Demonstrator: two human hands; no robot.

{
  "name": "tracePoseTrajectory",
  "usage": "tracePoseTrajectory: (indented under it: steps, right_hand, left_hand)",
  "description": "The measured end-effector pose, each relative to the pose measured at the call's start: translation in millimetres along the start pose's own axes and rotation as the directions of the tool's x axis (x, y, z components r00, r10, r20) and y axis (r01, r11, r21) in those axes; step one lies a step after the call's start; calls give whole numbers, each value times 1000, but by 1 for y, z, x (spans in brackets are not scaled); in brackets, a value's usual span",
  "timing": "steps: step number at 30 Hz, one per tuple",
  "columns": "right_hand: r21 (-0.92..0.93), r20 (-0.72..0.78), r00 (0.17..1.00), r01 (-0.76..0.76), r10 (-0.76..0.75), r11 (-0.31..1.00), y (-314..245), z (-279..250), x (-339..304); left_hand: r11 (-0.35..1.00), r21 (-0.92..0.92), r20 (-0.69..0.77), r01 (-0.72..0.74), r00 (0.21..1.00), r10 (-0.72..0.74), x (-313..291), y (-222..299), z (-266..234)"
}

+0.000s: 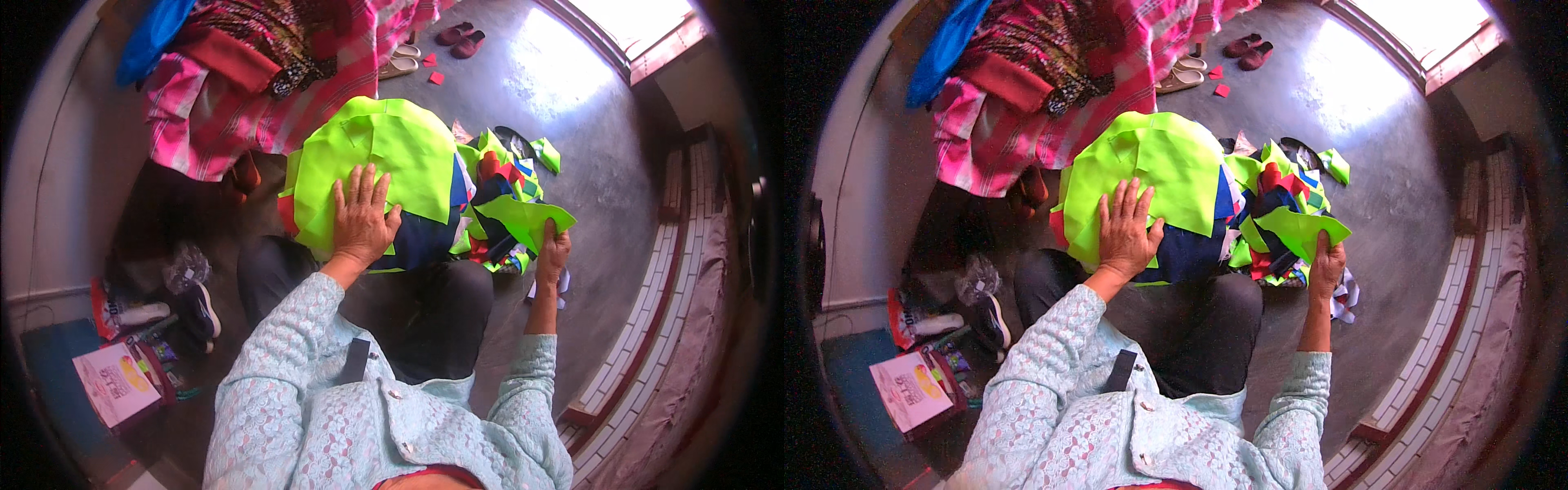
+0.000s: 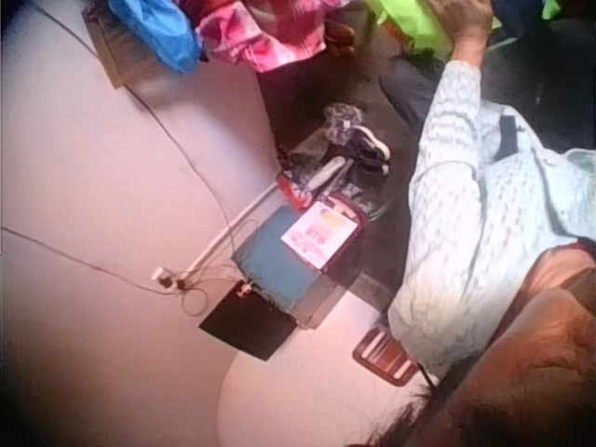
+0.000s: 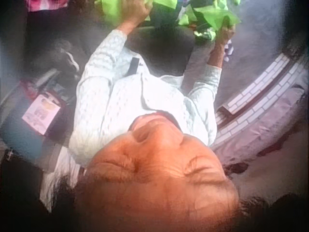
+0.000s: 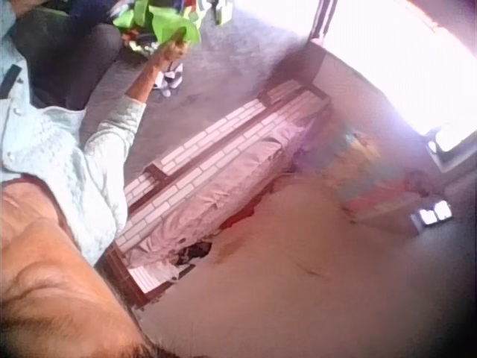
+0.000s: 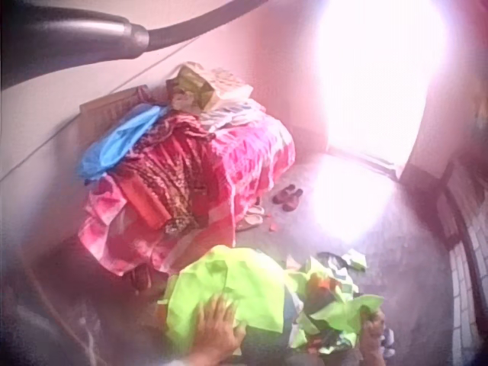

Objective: The person sits on the floor and assembles a colorful fabric decoration by attaching various colored fabric pieces to a central structure. They pick up pieces from a pile, fold or align them, and attach them to the growing object. The person also briefly adjusts a bedsheet at the end.

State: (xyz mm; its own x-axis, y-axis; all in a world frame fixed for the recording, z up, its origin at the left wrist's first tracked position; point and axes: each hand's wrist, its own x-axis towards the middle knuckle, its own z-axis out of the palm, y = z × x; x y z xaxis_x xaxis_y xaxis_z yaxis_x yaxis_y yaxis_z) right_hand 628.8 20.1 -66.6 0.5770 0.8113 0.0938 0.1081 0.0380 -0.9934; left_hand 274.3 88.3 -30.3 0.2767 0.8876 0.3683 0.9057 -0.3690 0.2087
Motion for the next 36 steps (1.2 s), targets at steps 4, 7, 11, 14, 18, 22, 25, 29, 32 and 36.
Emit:
tracePoseTrajectory:
  steps: [4,7,11,14,18,22,25,29,32,36]
  right_hand:
    - [166,69,995,66,-78,984,-95,50,-16]
    - [483,125,983,61,-138,874,-163,105,-32]
    - [716,195,956,13,-218,698,-208,157,-47]
    - [733,243,967,-131,-78,668,-202,178,-60]
    - [586,281,952,-268,118,765,-118,188,-72]
    - [298,291,905,-394,310,869,-43,153,-89]
    - [254,208,948,-292,243,922,-28,152,-84]
    - [165,176,967,-214,185,963,-23,156,-80]
    - [112,136,973,-200,185,973,-19,158,-79]
    - [80,53,987,-156,152,985,-20,162,-82]
  left_hand:
    - [999,-42,-18,3,1000,-3,-1,0,2]
    - [1000,-29,-33,10,999,-11,-3,-3,3]
    - [999,-51,-36,-19,999,17,-5,-6,1]
    - [998,-14,-44,-66,997,66,-9,-12,12]
    - [943,324,-55,-83,993,106,-20,-32,50]
    - [872,479,8,-100,994,110,-20,-28,59]
    - [940,339,-133,-43,987,93,-15,-23,49]
    - [970,241,-112,-13,993,41,-13,-21,41]
    - [995,98,-161,-9,987,25,-12,-24,37]
    - [962,-272,-141,-13,990,-27,-10,-28,7]
